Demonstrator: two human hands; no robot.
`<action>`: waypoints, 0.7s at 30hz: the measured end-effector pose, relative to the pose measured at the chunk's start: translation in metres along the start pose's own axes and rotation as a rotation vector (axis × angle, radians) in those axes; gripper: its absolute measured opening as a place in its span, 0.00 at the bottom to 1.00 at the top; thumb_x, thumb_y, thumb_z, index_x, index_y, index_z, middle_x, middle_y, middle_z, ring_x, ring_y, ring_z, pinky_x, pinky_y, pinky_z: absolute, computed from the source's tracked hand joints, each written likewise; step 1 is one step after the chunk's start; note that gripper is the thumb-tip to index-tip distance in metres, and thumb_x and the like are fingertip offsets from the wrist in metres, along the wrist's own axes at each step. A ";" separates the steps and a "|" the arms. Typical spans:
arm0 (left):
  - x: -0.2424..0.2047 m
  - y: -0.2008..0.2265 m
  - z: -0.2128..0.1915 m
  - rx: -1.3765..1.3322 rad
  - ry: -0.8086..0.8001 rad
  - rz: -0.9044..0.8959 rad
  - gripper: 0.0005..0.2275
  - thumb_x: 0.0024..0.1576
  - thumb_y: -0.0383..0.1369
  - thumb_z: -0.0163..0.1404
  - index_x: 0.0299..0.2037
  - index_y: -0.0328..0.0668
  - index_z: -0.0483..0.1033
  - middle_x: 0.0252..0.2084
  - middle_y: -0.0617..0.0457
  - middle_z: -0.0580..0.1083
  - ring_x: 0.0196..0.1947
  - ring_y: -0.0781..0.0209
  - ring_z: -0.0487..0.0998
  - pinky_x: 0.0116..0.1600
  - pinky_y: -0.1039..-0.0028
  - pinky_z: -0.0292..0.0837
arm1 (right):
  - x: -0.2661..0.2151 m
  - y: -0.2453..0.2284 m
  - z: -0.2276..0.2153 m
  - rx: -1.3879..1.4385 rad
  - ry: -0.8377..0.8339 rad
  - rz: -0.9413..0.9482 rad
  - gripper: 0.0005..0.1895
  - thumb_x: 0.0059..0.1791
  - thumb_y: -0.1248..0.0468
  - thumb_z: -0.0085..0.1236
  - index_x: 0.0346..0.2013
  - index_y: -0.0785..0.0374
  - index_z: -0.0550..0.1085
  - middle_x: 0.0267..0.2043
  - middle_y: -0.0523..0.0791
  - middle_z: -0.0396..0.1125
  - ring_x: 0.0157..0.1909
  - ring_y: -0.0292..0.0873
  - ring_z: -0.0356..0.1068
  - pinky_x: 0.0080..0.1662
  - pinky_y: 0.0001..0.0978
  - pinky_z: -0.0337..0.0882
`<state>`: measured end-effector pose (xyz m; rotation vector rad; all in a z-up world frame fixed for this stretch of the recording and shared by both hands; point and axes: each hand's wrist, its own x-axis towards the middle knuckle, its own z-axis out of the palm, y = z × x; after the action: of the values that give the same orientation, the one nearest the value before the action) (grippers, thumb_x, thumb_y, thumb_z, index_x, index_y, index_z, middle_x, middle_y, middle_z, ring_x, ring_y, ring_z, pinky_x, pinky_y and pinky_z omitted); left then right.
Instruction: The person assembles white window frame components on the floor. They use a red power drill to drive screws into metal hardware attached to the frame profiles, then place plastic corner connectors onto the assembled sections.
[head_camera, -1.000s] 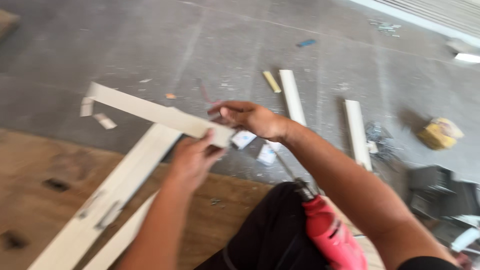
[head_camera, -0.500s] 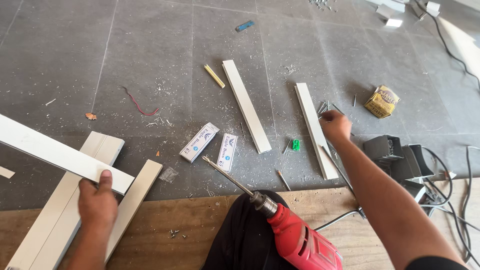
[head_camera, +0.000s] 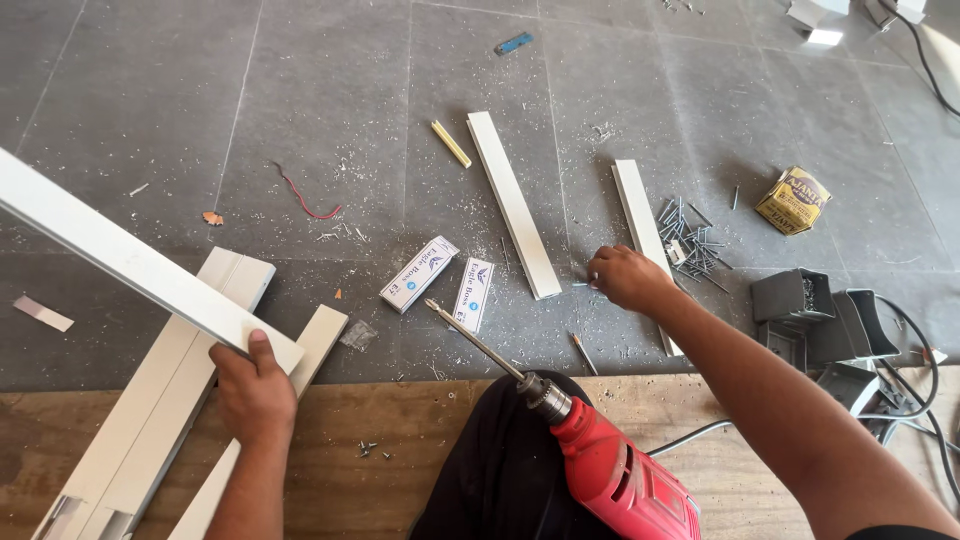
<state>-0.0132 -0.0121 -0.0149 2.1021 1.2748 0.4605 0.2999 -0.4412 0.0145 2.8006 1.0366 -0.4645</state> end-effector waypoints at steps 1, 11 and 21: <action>-0.003 -0.001 0.001 0.013 0.009 0.004 0.24 0.70 0.50 0.39 0.60 0.33 0.61 0.53 0.31 0.74 0.51 0.27 0.75 0.53 0.43 0.67 | 0.000 0.001 0.001 0.033 0.015 0.007 0.09 0.51 0.57 0.57 0.44 0.52 0.79 0.53 0.42 0.71 0.59 0.47 0.70 0.61 0.42 0.70; -0.005 0.007 0.003 0.146 -0.008 0.017 0.21 0.69 0.49 0.38 0.58 0.36 0.61 0.53 0.33 0.75 0.49 0.31 0.77 0.50 0.44 0.69 | -0.001 -0.062 -0.033 1.727 0.023 0.281 0.20 0.51 0.69 0.54 0.58 0.71 0.71 0.48 0.54 0.74 0.46 0.45 0.75 0.50 0.36 0.79; -0.010 0.007 -0.001 0.037 -0.035 -0.049 0.21 0.68 0.48 0.38 0.58 0.36 0.62 0.54 0.36 0.74 0.52 0.32 0.75 0.53 0.45 0.67 | 0.003 -0.105 -0.057 1.851 -0.011 0.149 0.13 0.47 0.73 0.62 0.46 0.71 0.74 0.41 0.50 0.73 0.43 0.44 0.76 0.51 0.37 0.79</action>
<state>-0.0136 -0.0235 -0.0093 2.0951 1.3214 0.3804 0.2470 -0.3474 0.0672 4.0228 0.1475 -2.3629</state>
